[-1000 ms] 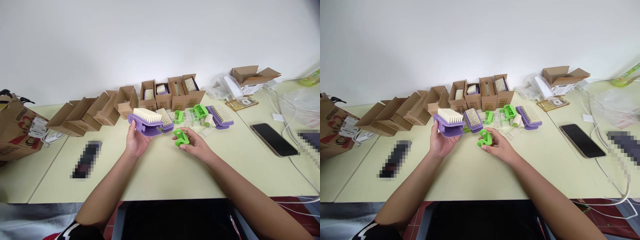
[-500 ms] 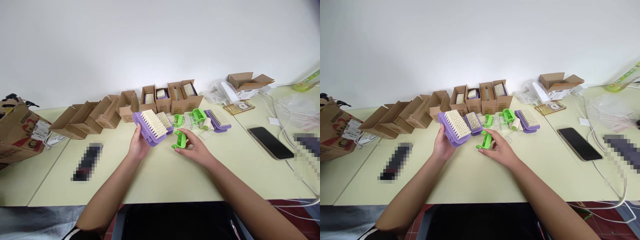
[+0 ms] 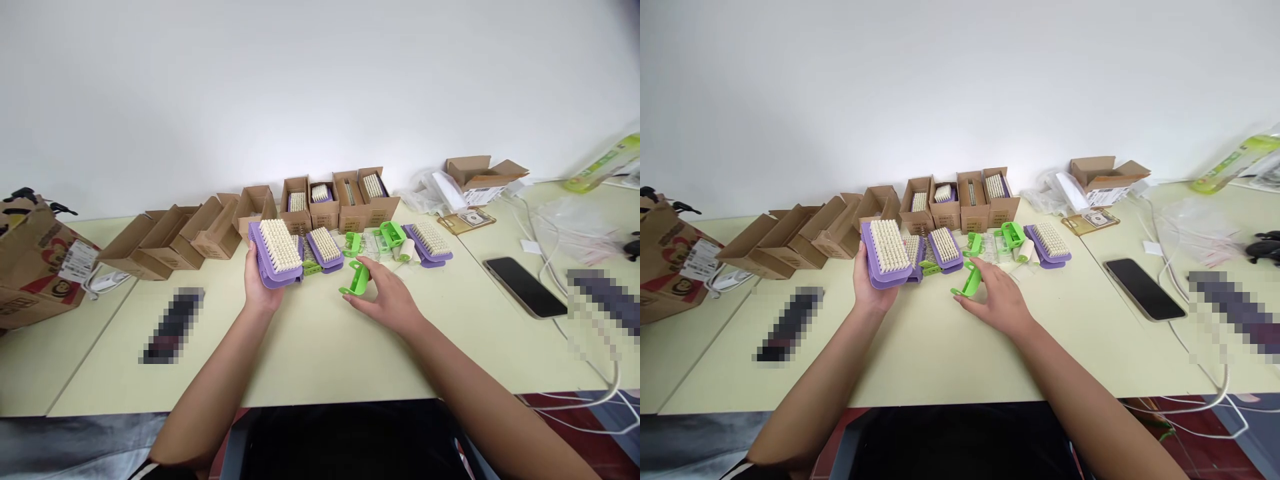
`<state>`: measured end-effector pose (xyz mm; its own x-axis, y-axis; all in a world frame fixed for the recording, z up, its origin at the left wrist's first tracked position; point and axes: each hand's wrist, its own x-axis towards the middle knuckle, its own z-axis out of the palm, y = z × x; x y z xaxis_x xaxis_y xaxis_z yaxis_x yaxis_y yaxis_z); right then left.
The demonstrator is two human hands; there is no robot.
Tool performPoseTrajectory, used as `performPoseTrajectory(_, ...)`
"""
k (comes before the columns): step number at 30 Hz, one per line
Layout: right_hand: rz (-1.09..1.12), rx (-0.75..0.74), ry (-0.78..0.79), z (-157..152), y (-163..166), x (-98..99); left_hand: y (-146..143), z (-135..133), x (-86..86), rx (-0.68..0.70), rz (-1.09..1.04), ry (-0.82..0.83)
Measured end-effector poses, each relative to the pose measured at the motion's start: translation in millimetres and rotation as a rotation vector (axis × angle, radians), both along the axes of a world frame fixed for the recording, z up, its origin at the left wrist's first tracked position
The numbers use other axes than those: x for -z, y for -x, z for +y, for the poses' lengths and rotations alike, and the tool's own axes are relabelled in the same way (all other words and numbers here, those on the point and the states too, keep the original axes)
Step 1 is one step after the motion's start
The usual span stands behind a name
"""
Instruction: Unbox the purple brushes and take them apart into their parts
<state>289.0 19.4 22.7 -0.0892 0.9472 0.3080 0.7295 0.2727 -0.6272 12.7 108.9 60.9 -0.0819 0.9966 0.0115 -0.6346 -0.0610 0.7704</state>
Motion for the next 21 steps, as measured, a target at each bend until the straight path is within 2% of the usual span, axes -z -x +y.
performPoseTrajectory(3,-0.163,0.071,-0.181,4.8,-2.0,-6.8,5.1,3.2,-3.6,-0.021,-0.041,0.001)
performPoseTrajectory(5,-0.214,0.121,-0.220,12.8,-7.5,-15.0,8.4,4.6,-5.5,-0.023,-0.062,-0.021)
performPoseTrajectory(8,-0.266,0.143,-0.178,33.7,-18.3,-29.4,13.3,5.3,-7.5,-0.003,-0.066,-0.058)
performPoseTrajectory(12,-0.374,0.055,-0.068,71.6,-27.7,-41.2,20.3,6.1,-8.8,-0.021,-0.022,-0.108)
performPoseTrajectory(16,-0.467,-0.010,-0.029,102.1,-28.9,-37.8,30.9,14.1,-6.6,-0.112,0.016,-0.107)
performPoseTrajectory(21,-0.484,-0.009,-0.039,114.4,-26.4,-21.8,44.8,28.8,-0.2,-0.237,0.033,-0.143)
